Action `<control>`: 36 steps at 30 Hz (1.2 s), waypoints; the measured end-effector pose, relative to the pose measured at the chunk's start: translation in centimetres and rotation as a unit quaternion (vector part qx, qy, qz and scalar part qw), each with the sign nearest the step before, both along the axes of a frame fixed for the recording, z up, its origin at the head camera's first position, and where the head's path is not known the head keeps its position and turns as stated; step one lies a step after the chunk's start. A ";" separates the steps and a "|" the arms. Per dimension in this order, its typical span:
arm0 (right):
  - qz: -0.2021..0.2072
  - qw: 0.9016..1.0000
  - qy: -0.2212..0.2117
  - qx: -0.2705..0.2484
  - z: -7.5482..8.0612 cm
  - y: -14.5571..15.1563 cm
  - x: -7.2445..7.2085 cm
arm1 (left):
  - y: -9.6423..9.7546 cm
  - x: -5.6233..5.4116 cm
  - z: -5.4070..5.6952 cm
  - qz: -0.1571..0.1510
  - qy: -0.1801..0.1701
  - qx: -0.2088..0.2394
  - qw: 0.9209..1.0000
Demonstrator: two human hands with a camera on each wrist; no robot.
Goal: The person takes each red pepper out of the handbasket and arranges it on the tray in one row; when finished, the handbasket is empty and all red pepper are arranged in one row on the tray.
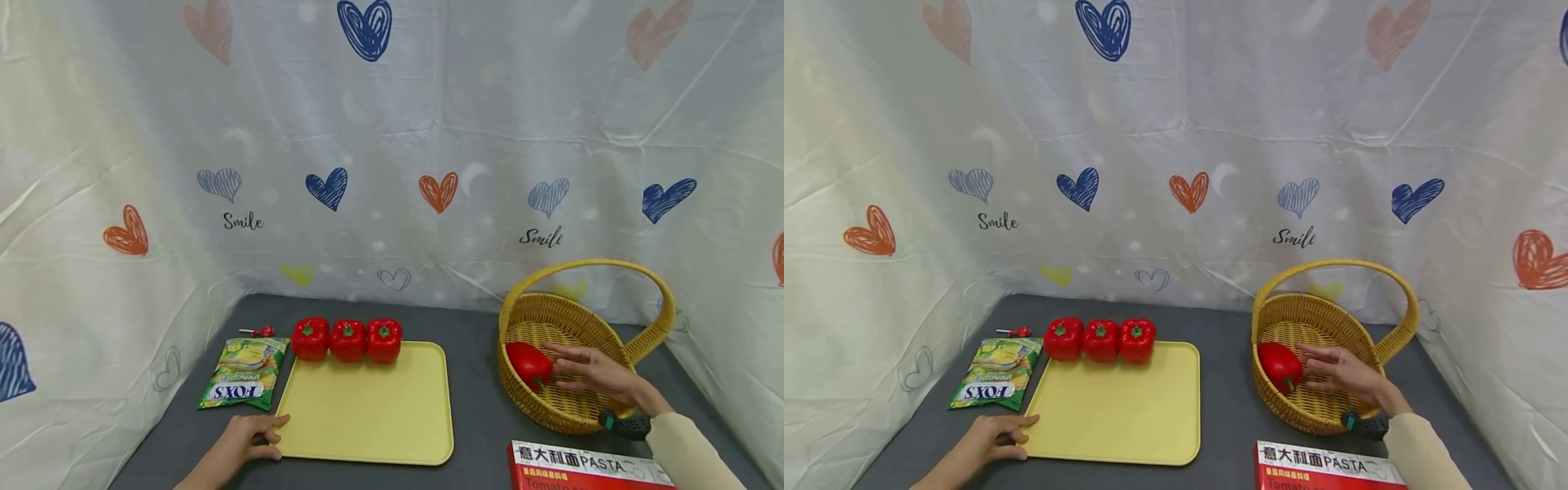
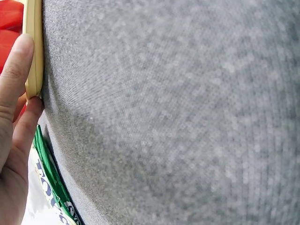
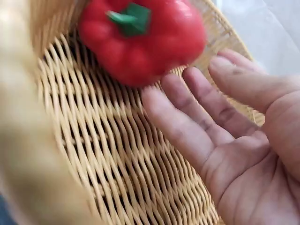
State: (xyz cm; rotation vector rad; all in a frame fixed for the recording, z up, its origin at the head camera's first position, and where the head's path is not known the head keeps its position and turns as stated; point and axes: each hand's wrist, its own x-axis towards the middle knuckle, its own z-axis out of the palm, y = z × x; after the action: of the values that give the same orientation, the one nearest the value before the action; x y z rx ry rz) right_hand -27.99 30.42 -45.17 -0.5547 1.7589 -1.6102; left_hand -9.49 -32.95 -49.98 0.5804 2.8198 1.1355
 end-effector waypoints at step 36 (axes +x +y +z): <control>-0.046 0.984 0.126 0.118 2.2 -3.3 0.0 | 0.1 0.1 0.2 0.007 -0.010 0.003 1.000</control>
State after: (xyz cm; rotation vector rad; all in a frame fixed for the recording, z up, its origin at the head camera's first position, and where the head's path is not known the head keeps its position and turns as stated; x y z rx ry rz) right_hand -27.97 27.08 -43.00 -0.5910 2.1568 -1.4107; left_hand -9.35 -32.87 -49.81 0.5462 2.8094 1.1450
